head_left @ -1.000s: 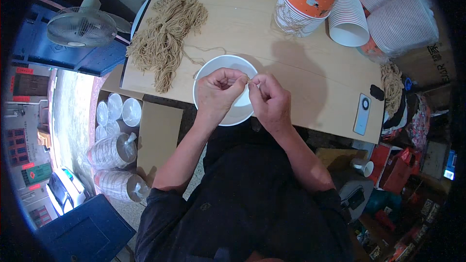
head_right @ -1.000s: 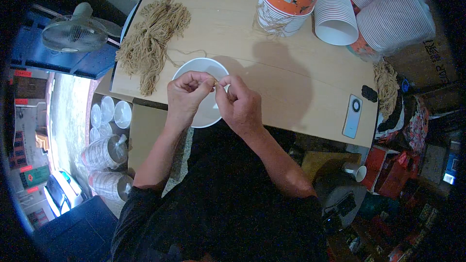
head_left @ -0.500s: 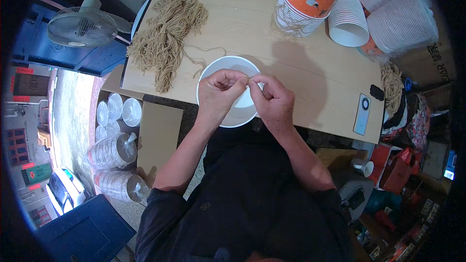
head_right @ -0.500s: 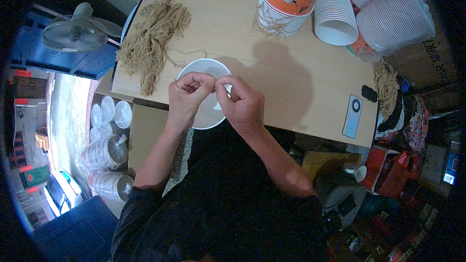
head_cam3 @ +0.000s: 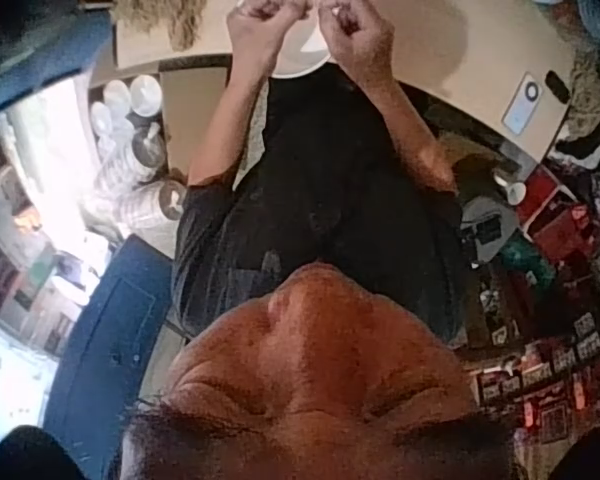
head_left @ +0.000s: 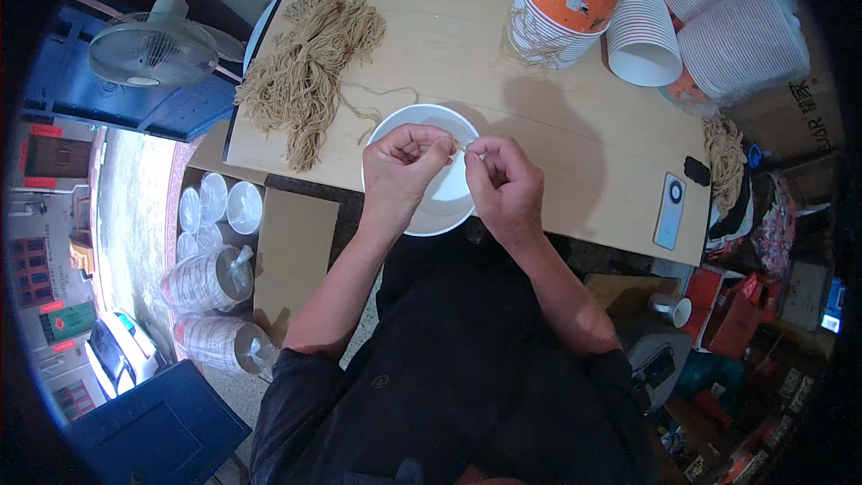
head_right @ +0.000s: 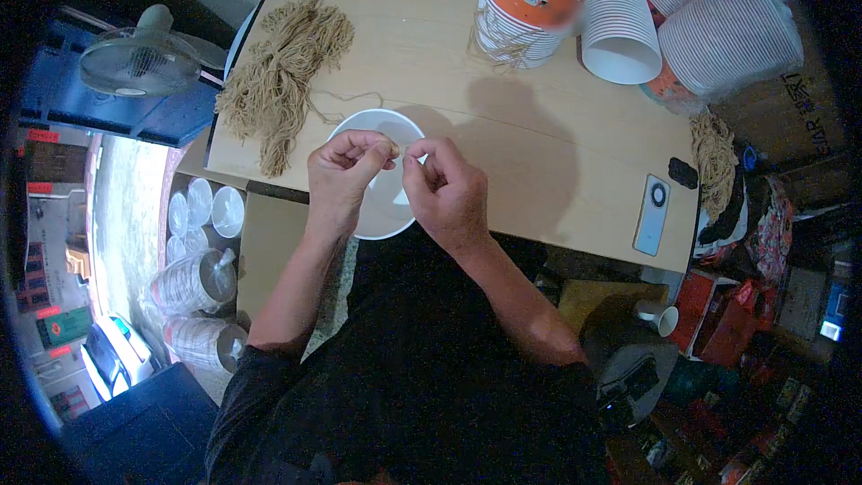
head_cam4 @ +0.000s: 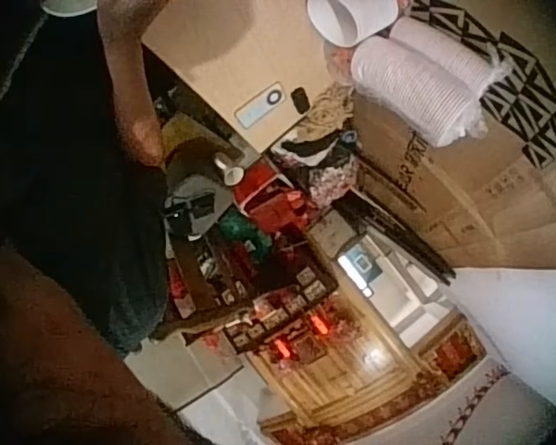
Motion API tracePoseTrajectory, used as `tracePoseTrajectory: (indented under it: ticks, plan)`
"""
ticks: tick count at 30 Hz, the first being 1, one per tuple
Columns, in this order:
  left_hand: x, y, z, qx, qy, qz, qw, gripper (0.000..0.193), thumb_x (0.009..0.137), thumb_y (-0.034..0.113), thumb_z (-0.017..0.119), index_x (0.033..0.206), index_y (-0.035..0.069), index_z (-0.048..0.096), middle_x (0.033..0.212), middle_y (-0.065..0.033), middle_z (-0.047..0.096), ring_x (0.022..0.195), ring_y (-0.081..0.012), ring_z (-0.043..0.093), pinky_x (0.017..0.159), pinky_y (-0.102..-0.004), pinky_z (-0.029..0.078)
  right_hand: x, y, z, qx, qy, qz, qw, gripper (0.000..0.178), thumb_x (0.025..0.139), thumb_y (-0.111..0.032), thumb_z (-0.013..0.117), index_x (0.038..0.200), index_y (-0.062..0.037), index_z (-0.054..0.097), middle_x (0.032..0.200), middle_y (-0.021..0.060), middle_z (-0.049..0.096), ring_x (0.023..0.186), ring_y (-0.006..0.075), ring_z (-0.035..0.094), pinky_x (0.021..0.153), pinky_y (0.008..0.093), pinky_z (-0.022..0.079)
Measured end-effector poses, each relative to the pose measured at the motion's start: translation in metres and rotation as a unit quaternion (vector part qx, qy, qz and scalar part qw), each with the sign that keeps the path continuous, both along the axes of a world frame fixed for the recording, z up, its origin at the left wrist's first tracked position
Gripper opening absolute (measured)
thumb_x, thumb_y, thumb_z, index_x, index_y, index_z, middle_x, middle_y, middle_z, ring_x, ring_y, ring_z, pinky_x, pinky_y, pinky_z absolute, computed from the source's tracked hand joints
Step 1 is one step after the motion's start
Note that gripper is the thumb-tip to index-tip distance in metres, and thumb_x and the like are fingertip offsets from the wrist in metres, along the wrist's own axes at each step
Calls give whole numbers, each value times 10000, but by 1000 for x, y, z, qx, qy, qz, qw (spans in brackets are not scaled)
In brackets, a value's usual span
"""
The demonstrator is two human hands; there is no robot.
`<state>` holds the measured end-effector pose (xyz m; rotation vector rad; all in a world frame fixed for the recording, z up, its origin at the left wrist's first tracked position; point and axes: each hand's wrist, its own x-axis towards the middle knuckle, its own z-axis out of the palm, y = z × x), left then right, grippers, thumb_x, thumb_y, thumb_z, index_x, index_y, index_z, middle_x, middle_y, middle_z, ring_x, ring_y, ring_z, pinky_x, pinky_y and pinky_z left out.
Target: Threading string handles through pre-cut holes in paper buckets.
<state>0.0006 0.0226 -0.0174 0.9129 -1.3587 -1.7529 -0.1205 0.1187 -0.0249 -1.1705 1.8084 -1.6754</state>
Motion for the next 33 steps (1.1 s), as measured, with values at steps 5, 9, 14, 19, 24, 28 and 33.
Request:
tracePoseTrajectory:
  ticks: [5, 9, 14, 19, 24, 28, 33]
  plan:
    - [-1, 1, -2, -16, 0, -5, 1000, 65, 913, 42, 722, 949, -12, 721, 859, -44, 738, 758, -61, 673, 727, -207, 546, 1, 1, 2, 2, -33, 4, 999, 45, 941, -5, 636, 971, -34, 621, 653, -46, 578, 561, -4, 487, 499, 199, 352]
    - [2, 0, -3, -24, -19, -14, 999, 77, 917, 33, 717, 965, -26, 707, 919, -80, 738, 817, -133, 701, 804, -289, 589, 0, 0, -3, -11, -59, 8, 998, 42, 946, -19, 627, 977, -34, 603, 644, -31, 571, 558, 9, 503, 495, 214, 375]
    - [1, 2, -3, -37, -42, -8, 998, 69, 898, 0, 716, 961, -26, 704, 913, -75, 736, 804, -115, 694, 787, -260, 577, 0, -1, -7, -21, -91, 12, 996, 55, 947, -33, 623, 987, -30, 585, 645, -20, 574, 566, 16, 513, 498, 229, 392]
    - [1, 4, -1, -55, -47, -11, 997, 73, 887, -30, 688, 959, -21, 699, 906, -57, 730, 790, -88, 675, 758, -232, 551, 0, -1, -7, -20, -108, 11, 994, 60, 951, -38, 624, 986, -26, 578, 655, -18, 583, 565, 17, 511, 495, 228, 392]
    - [1, 6, 1, -80, -32, -10, 996, 84, 887, -42, 675, 960, -6, 698, 912, -39, 724, 786, -66, 657, 746, -220, 534, -1, 1, -6, -12, -91, 19, 996, 53, 951, -36, 621, 978, -22, 578, 652, -18, 585, 562, 16, 516, 495, 225, 394]
    - [1, 6, 2, -77, -29, -7, 997, 93, 891, -44, 671, 966, 3, 699, 909, -29, 716, 772, -52, 638, 727, -205, 514, 0, 2, 0, -5, -90, 18, 996, 42, 953, -34, 614, 970, -21, 578, 655, -19, 582, 564, 15, 516, 494, 224, 395]
    - [0, 7, 2, -56, -13, -3, 998, 97, 895, -37, 677, 977, 11, 699, 900, -20, 706, 758, -45, 619, 712, -197, 498, 0, 3, -1, -14, -93, 21, 995, 39, 955, -35, 610, 965, -20, 575, 666, -19, 581, 574, 17, 523, 496, 222, 398]
